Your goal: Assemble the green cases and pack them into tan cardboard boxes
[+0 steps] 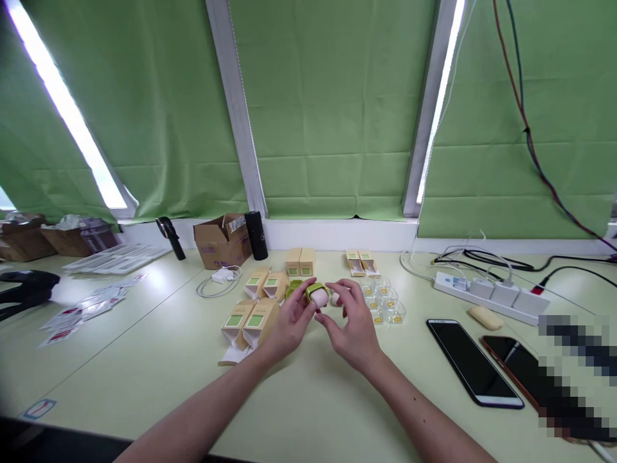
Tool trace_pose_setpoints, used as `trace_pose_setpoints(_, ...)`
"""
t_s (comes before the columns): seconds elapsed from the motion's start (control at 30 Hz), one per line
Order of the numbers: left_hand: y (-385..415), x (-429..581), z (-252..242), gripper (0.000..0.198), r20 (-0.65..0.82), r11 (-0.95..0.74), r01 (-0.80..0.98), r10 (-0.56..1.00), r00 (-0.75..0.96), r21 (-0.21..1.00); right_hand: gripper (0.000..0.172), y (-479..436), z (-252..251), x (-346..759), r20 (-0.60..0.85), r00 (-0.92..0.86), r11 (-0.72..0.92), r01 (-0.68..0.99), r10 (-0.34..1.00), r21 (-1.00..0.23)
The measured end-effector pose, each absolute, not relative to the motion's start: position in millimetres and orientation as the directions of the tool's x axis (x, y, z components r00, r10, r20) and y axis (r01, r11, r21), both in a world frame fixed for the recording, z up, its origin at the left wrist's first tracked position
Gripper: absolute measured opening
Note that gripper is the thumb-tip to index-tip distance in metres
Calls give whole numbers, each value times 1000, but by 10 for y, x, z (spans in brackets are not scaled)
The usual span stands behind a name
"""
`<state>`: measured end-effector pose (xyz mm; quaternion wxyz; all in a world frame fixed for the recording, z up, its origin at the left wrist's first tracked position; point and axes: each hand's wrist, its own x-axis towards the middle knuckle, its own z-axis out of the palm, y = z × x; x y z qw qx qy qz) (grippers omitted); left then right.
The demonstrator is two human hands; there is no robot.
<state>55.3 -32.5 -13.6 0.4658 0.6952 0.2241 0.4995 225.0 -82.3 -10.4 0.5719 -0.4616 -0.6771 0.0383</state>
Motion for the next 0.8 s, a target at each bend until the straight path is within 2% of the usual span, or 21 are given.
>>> trace_pose_setpoints(0.13,-320,538,-84,65,392,-338,-197,792,469,920,38,-846,-111,2249,865,-120,631,733,488,-254)
trace_pose_setpoints(0.23,-310,551,-119,63,366,-295,-218,796,482,930,37,-821,-130,2238,885,-182,622,770,428,-142)
trace_pose_setpoints(0.57,-345,534,-117,56,388,-299,-250,766,513,921,25,-822,-158,2243,896,-227,505,863,382,4)
trace_pose_setpoints(0.8,-342,581,-143,55,369,-265,-269,791,488,926,34,-829,-126,2219,879,-264,531,848,397,15)
